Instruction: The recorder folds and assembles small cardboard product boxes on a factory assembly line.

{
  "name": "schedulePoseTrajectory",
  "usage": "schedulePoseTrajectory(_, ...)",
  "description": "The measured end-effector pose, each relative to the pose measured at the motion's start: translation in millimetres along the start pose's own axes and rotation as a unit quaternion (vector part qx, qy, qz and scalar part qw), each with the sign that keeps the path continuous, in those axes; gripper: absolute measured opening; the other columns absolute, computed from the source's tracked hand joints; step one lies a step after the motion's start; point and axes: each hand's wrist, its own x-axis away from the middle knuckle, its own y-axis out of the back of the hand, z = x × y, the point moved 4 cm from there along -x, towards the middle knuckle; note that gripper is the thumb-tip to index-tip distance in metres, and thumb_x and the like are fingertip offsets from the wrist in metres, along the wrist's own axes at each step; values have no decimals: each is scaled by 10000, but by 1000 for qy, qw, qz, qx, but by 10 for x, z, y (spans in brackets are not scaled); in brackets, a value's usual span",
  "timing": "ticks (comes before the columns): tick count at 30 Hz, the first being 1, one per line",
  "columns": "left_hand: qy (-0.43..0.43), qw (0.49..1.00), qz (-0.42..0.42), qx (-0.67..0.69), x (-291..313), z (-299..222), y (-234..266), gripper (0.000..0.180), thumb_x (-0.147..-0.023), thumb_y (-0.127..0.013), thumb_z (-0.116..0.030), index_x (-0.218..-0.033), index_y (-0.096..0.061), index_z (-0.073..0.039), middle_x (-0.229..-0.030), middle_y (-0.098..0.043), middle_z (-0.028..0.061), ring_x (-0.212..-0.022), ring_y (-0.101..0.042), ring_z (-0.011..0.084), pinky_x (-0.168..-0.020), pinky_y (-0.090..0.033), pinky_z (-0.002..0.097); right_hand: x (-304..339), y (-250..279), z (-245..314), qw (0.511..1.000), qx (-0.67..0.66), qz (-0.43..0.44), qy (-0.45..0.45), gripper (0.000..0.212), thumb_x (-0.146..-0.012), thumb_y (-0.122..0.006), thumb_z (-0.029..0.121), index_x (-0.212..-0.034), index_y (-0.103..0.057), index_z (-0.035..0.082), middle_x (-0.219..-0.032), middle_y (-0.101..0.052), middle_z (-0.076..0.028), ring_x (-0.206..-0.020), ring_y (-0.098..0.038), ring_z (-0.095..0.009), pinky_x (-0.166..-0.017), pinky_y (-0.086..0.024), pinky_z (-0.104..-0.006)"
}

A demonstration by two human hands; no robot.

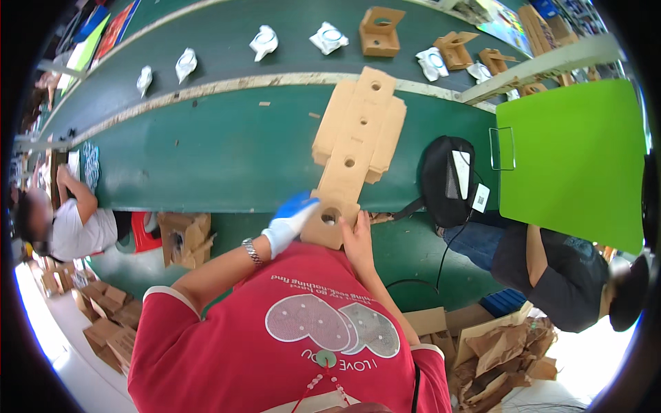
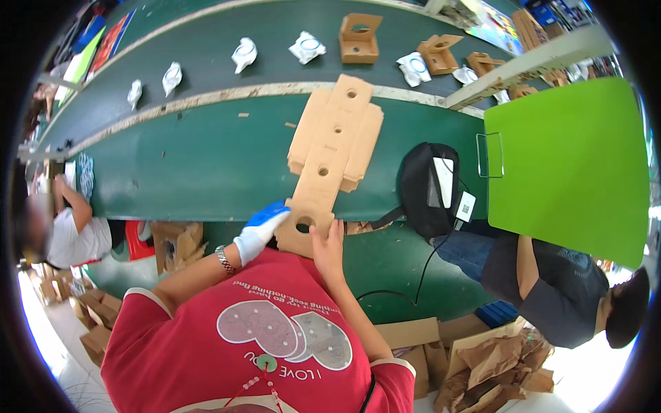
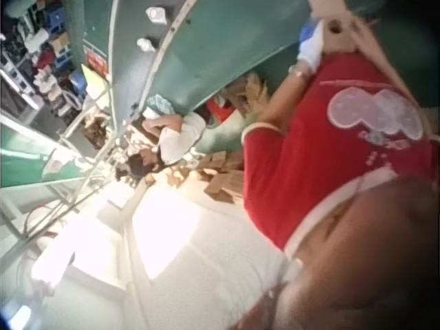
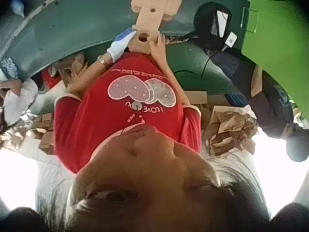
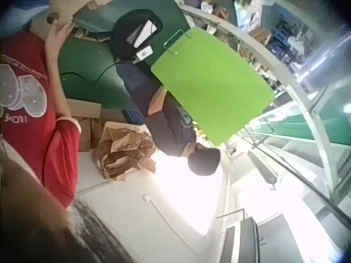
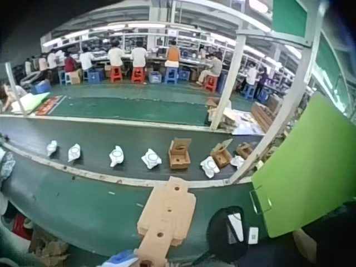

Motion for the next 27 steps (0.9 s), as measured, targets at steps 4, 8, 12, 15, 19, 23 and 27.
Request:
schedulePoseTrajectory(4,-47,997,-56,-21,120,47,-310,512,-971,-602,-177,-1435,-443,-31,-1506,-376,175,-1383,-397,214,-1144,-330,325,55,24,385,998,10,28,-53,835,-939,-623,343,-1464,-190,-140,-1527,-203,-344,-1446,-199,-429,-1195,-152,-432)
schedulePoseTrajectory(8,-57,984,-27,165,299,-557,-238,505,-964,-623,-215,-1408,-476,-25,-1469,-407,164,-1376,-383,204,-1140,-319,340,123,126,765,995,-55,-87,-8,592,-959,-611,280,-1331,-384,-121,-1404,-405,-285,-1295,-432,-347,-1079,-347,-407)
schedulePoseTrajectory(12,3,987,18,159,314,-670,-218,465,-951,-637,-337,-1285,-578,-18,-1310,-546,123,-1176,-535,188,-1038,-421,330,-107,160,866,986,-149,-57,-40,451,-965,-610,261,-1195,-466,-99,-1235,-551,-208,-1139,-543,-294,-972,-431,-396)
schedulePoseTrajectory(15,134,916,76,370,262,-734,-243,437,-947,-636,-360,-1231,-608,-29,-1224,-579,108,-1072,-565,188,-996,-446,334,-162,154,1056,872,-420,205,-145,262,-1028,-497,269,-840,-481,88,-670,-445,22,-603,-452,-93,-573,-403,-263)
schedulePoseTrajectory(19,-309,943,46,117,232,-984,272,493,-979,-551,-461,-1257,-568,-54,-1135,-610,97,-1023,-575,221,-951,-475,370,-238,344,1506,724,-590,342,-103,305,-1031,-483,331,-829,-473,104,-620,-398,54,-547,-360,-66,-510,-342,-247)
schedulePoseTrajectory(23,-117,805,34,580,342,-1718,892,712,-996,-311,-621,-1351,-499,-33,-1271,-586,145,-1184,-559,280,-1042,-444,433,78,267,1913,767,-443,444,-134,305,-1002,-525,340,-912,-584,55,-747,-607,-26,-671,-574,-109,-601,-478,-267)
schedulePoseTrajectory(27,-162,862,-55,477,288,-1233,1318,309,-967,-559,-232,-1167,-605,-1,-1144,-654,154,-1049,-643,263,-921,-526,420,271,1,2023,796,-290,522,-100,441,-975,-542,459,-1013,-624,27,-949,-670,-72,-809,-645,-197,-734,-525,-315)
